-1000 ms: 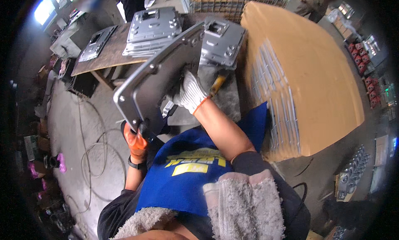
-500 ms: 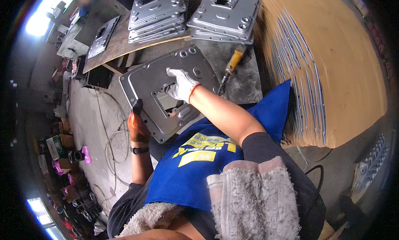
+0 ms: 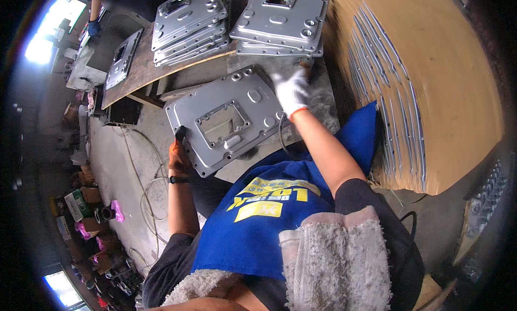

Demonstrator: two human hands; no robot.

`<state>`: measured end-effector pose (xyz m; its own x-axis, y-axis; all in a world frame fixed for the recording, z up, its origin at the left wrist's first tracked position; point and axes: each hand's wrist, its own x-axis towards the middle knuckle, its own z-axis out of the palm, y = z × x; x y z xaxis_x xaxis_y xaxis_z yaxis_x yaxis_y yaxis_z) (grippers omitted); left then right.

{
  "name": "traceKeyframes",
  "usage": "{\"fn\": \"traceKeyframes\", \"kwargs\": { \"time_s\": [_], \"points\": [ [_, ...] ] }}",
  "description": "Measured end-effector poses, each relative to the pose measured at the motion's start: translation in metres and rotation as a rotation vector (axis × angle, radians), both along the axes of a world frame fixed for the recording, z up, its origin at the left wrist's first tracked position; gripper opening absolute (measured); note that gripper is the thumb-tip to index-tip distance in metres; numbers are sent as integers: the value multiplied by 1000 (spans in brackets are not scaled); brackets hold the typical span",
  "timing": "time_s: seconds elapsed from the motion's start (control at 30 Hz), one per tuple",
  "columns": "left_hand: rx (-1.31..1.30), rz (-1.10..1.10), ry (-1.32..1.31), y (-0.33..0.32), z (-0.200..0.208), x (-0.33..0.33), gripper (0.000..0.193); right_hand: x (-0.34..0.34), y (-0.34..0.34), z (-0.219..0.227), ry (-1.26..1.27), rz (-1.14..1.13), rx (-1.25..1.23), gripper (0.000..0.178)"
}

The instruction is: The person uses a handheld angle grinder to smooth the edges and surfaces of rectangular metal parts. They hold each part with a gloved hand, grind specific areas, and then place the finished part onto a stack on the table.

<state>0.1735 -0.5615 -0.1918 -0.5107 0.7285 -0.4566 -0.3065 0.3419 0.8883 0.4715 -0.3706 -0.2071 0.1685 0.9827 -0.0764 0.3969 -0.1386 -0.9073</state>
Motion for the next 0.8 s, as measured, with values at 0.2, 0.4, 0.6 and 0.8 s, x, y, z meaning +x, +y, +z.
{"fn": "traceKeyframes", "kwargs": {
  "time_s": [0.2, 0.4, 0.6, 0.8],
  "points": [
    [-128, -14, 33, 31, -80, -19, 39, 56, 91, -115, -132, -340, -375, 81],
    [-56, -47, -138, 31, -87, 10, 52, 42, 79, -84, 257, -239, -438, 55],
    [-176, -37, -338, 33, -68, 34, 50, 84, 47, -88, 640, -255, -332, 31],
    [-41, -89, -183, 61, -206, -29, 51, 123, 2, -26, 1080, -147, -344, 23]
  ]
}}
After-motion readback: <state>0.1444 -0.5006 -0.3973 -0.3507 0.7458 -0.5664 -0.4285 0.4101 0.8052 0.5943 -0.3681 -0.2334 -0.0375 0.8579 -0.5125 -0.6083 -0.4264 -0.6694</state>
